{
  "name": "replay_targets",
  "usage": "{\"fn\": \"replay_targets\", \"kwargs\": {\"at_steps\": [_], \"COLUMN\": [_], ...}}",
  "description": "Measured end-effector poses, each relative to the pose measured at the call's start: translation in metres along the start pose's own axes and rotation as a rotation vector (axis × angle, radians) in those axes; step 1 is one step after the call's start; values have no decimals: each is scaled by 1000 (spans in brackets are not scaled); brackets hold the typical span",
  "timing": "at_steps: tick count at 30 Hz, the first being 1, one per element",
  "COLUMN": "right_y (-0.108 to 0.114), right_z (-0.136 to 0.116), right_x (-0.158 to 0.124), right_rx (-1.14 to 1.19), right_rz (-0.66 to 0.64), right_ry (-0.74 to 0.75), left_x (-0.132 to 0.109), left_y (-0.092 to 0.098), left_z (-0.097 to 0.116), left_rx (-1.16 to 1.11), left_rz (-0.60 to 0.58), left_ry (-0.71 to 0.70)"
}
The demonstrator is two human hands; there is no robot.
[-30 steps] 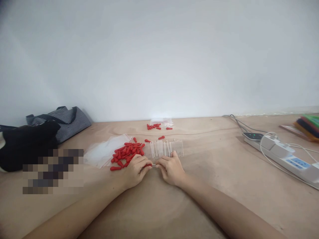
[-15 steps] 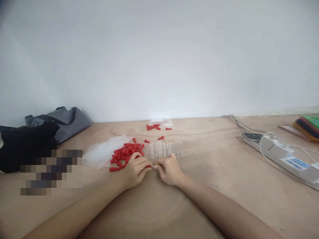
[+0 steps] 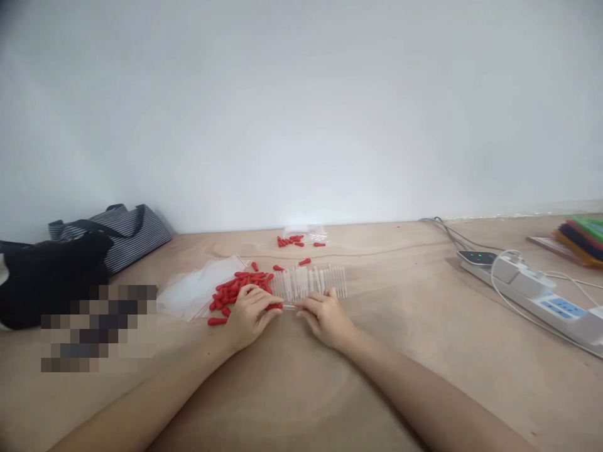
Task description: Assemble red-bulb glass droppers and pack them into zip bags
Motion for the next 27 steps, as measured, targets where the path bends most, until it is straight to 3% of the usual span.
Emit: {"fn": "replay_targets", "kwargs": {"at_steps": [8, 16, 27], "right_y": [5, 1, -2], "right_z": [-6, -10, -1], "right_x": [-3, -1, 1], "right_rx": [-115, -68, 13], "right_rz": [95, 45, -26], "right_ry": [141, 89, -46], "left_x": [-4, -6, -3], "left_y": [0, 1, 4], "left_z": [6, 13, 10], "left_rx": [-13, -15, -10], "left_rz": [41, 29, 70], "left_ry": [-36, -98, -63]}}
Point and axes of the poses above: each hand's wrist, its own x-axis towards the middle knuckle, its own y-axis out of the back of the hand, z = x × y, the point moved 5 cm from there along x, towards the middle knuckle, and after that the axes turned 12 degrees about y, right-handed, at the moved point
